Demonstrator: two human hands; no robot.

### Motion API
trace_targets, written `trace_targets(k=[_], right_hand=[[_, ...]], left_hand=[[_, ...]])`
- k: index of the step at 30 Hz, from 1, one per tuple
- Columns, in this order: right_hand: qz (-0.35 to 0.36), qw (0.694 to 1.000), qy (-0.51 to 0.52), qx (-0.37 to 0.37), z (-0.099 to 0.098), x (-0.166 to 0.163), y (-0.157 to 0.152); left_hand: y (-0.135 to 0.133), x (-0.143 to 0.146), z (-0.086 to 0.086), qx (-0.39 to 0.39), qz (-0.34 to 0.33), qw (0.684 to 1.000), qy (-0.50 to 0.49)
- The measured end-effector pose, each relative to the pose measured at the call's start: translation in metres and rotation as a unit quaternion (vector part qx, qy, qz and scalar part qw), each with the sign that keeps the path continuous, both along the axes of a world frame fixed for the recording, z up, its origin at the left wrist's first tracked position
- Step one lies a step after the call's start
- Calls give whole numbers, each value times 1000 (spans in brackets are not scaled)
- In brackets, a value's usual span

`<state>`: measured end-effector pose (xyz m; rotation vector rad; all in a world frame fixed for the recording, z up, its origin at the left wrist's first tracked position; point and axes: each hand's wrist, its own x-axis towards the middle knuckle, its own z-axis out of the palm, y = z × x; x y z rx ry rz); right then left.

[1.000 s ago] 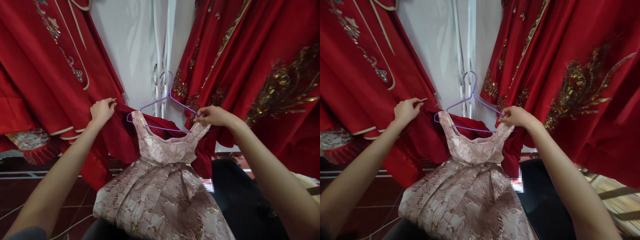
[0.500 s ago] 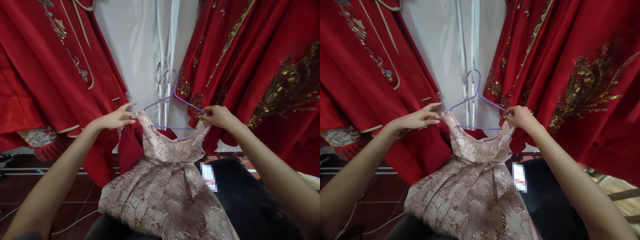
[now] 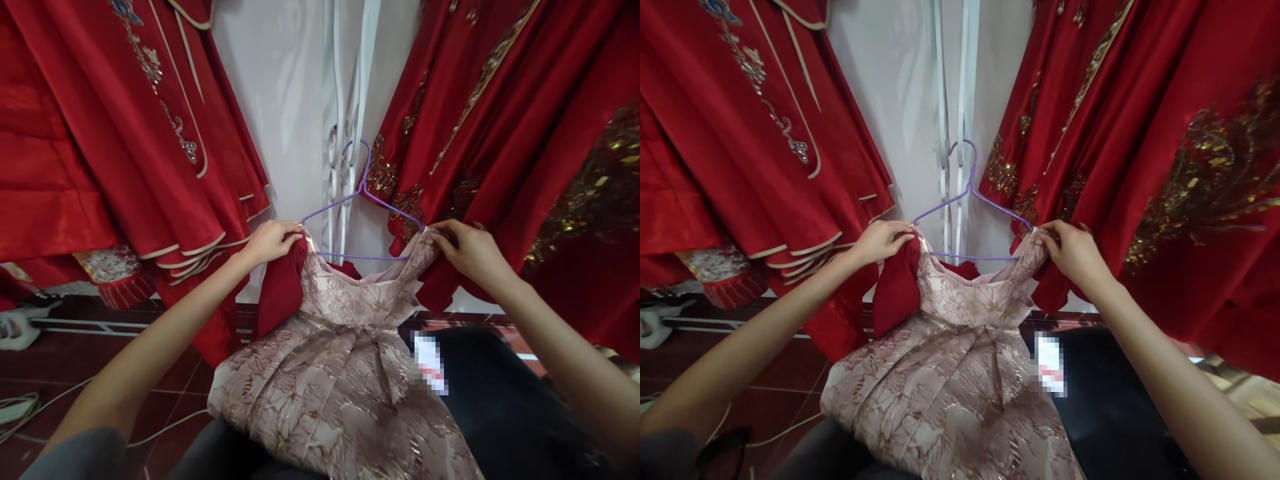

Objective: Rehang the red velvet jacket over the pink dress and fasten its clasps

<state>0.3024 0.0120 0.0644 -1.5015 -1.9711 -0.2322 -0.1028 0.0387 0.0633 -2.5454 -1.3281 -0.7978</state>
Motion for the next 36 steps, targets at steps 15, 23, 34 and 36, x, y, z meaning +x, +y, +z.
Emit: trace_targets(k=[15,23,34,36], right_hand=[[-37,999,-4,29,8,3,0],[-136,989,-59,4,7,10,-9],[-194,964,-97,-157,-26,23,-79],[-209,968,-101,-95,-10,11,-95]], left_hand=[[-12,-4,-8,-34,-10,963,-267],[-25,-31,-21,-61,115,911,-392],[-81,-52,-45,-135,91,963,-214],[-89,-36,-33,-86,13,989,-116]])
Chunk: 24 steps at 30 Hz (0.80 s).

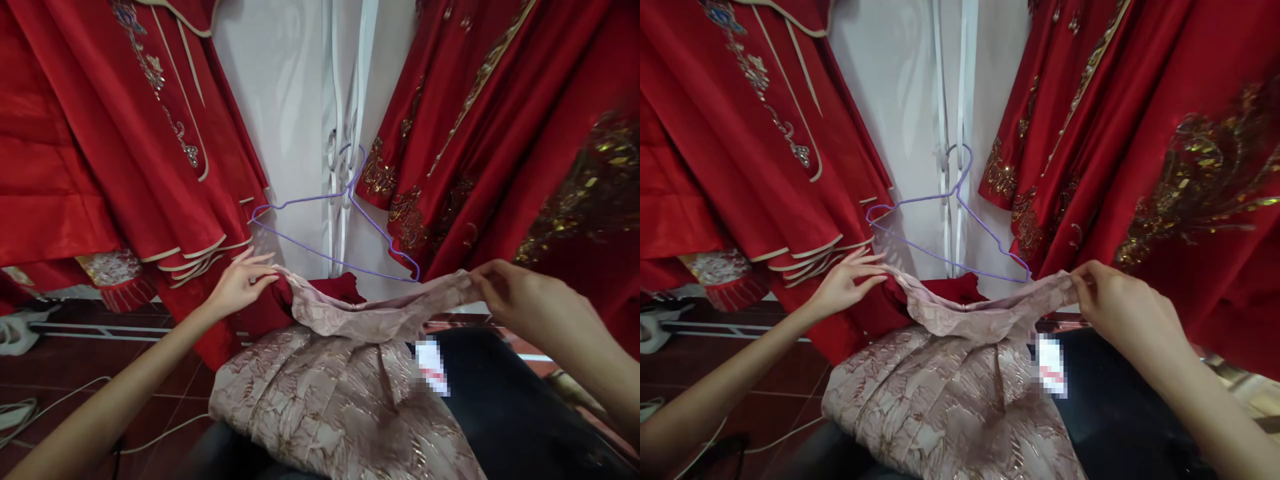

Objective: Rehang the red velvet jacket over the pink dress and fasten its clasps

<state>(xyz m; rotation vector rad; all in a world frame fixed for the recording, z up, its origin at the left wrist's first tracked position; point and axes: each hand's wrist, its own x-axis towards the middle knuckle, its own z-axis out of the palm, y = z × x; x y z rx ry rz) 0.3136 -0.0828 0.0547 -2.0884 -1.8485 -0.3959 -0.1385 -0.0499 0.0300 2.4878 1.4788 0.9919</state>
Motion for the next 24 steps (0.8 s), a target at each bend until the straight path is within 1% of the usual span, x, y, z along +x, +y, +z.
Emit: trace_targets(k=[1,3,5,7,10,13,15,17,19,22,24], right_hand=[[18,999,-6,35,8,-7,-5],[64,994,-7,84,22,-22,-10],[107,988,4,116,30,-34,-7],[133,982,16,136,35,-44,-1],[149,977,32,152,38,-50,12],[168,971,49,163,37,-44,28],[171,967,60,180,33,-34,39],[160,964,69,201,29,-22,48],[144,964,69,213,24,-10,53],[123,968,51,212,18,4,56],[108,973,36,200,16,10,58]], left_hand=[[-1,10,6,20,-42,998,39],[1,32,17,44,-105,990,86],[12,53,20,53,-144,982,108],[28,71,17,55,-159,978,120],[52,85,4,31,-161,979,122],[64,84,-6,-10,-173,977,126],[66,76,-7,-27,-176,975,130],[65,64,-2,-41,-172,975,132],[64,52,6,-53,-167,975,135],[62,37,19,-61,-158,976,138],[60,33,25,-64,-153,976,139]])
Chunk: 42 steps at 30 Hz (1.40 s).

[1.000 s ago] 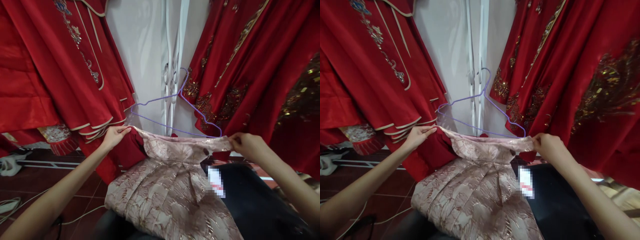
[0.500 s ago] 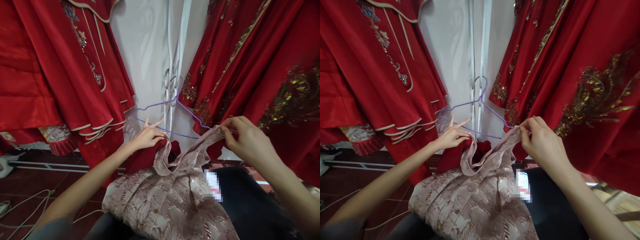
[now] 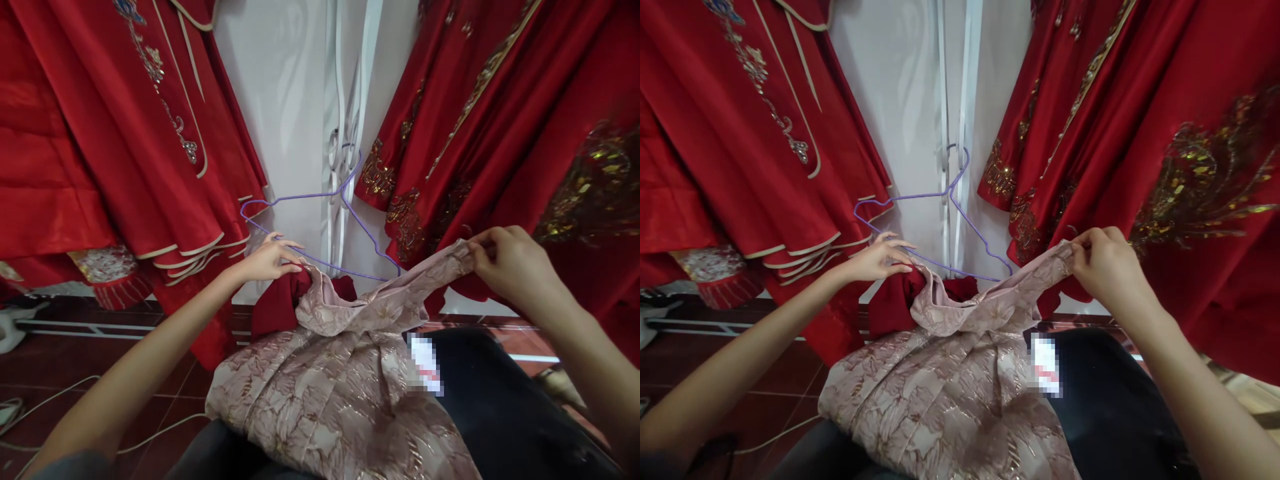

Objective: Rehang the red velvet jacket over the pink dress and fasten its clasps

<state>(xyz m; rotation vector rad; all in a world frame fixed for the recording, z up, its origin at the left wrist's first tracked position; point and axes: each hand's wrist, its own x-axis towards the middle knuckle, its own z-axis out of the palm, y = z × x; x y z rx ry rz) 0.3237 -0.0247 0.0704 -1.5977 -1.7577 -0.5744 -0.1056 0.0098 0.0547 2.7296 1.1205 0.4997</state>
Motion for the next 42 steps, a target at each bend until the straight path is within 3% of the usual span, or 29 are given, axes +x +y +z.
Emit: trace_targets(k=[11,20,25,28,31,37,42], right_hand=[[-63,992,-53,-96,-11,9,17],[-4,998,-47,-33,3,-3,2],[-5,999,-29,-36,1,4,2],[20,1000,-24,1,1,3,-1],[66,997,-19,40,7,-14,-5],[96,995,-34,14,27,-63,2],[125,991,42,6,12,-63,29]], left_hand=[[-2,-2,-2,-25,-4,998,-49],[-5,9,-6,28,23,999,-37],[-5,2,-6,55,38,997,-25],[-4,1,-8,59,40,997,-25],[-7,13,-13,41,25,998,-29],[-28,60,-25,-31,-55,997,-50],[-30,88,-37,-66,-74,990,-97]])
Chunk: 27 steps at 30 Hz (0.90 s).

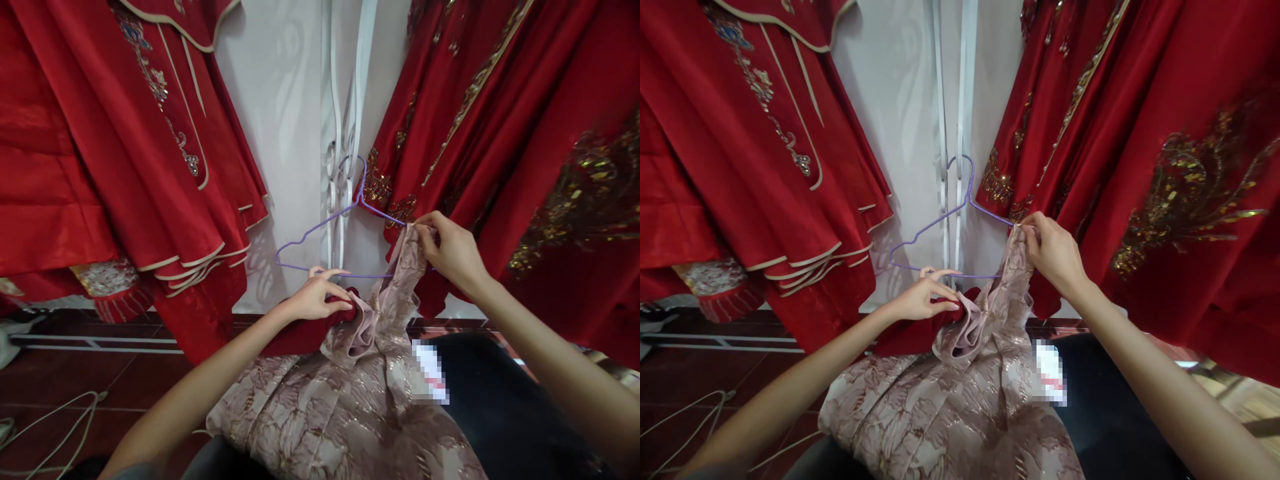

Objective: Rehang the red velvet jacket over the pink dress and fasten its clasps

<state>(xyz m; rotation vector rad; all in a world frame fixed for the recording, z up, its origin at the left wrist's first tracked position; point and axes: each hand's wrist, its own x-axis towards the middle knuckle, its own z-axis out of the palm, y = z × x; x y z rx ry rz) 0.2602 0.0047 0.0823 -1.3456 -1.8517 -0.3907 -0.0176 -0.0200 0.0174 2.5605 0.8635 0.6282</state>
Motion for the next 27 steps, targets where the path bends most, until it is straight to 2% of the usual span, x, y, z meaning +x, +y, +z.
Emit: trace_targets(k=[3,6,8,10,12,15,17,21,27], right_hand=[[5,999,34,-22,-13,5,10],[32,998,53,-32,-20,6,11],[47,996,63,-33,-22,7,10],[49,996,71,-26,-21,11,10],[44,996,74,-12,-20,16,11],[42,997,71,-5,-18,21,14],[43,997,70,-10,-18,21,16],[50,997,65,-11,-18,19,16],[38,999,39,-6,-15,22,15]], left_hand=[[6,5,-3,2,6,1000,-20],[12,-7,4,14,30,999,-41],[15,-26,13,35,71,995,-61],[18,-55,21,74,163,979,-98],[22,-87,25,72,224,965,-116],[27,-129,20,31,277,950,-141],[29,-146,12,6,302,942,-147],[31,-154,1,-14,330,932,-149],[33,-154,3,-11,330,934,-134]])
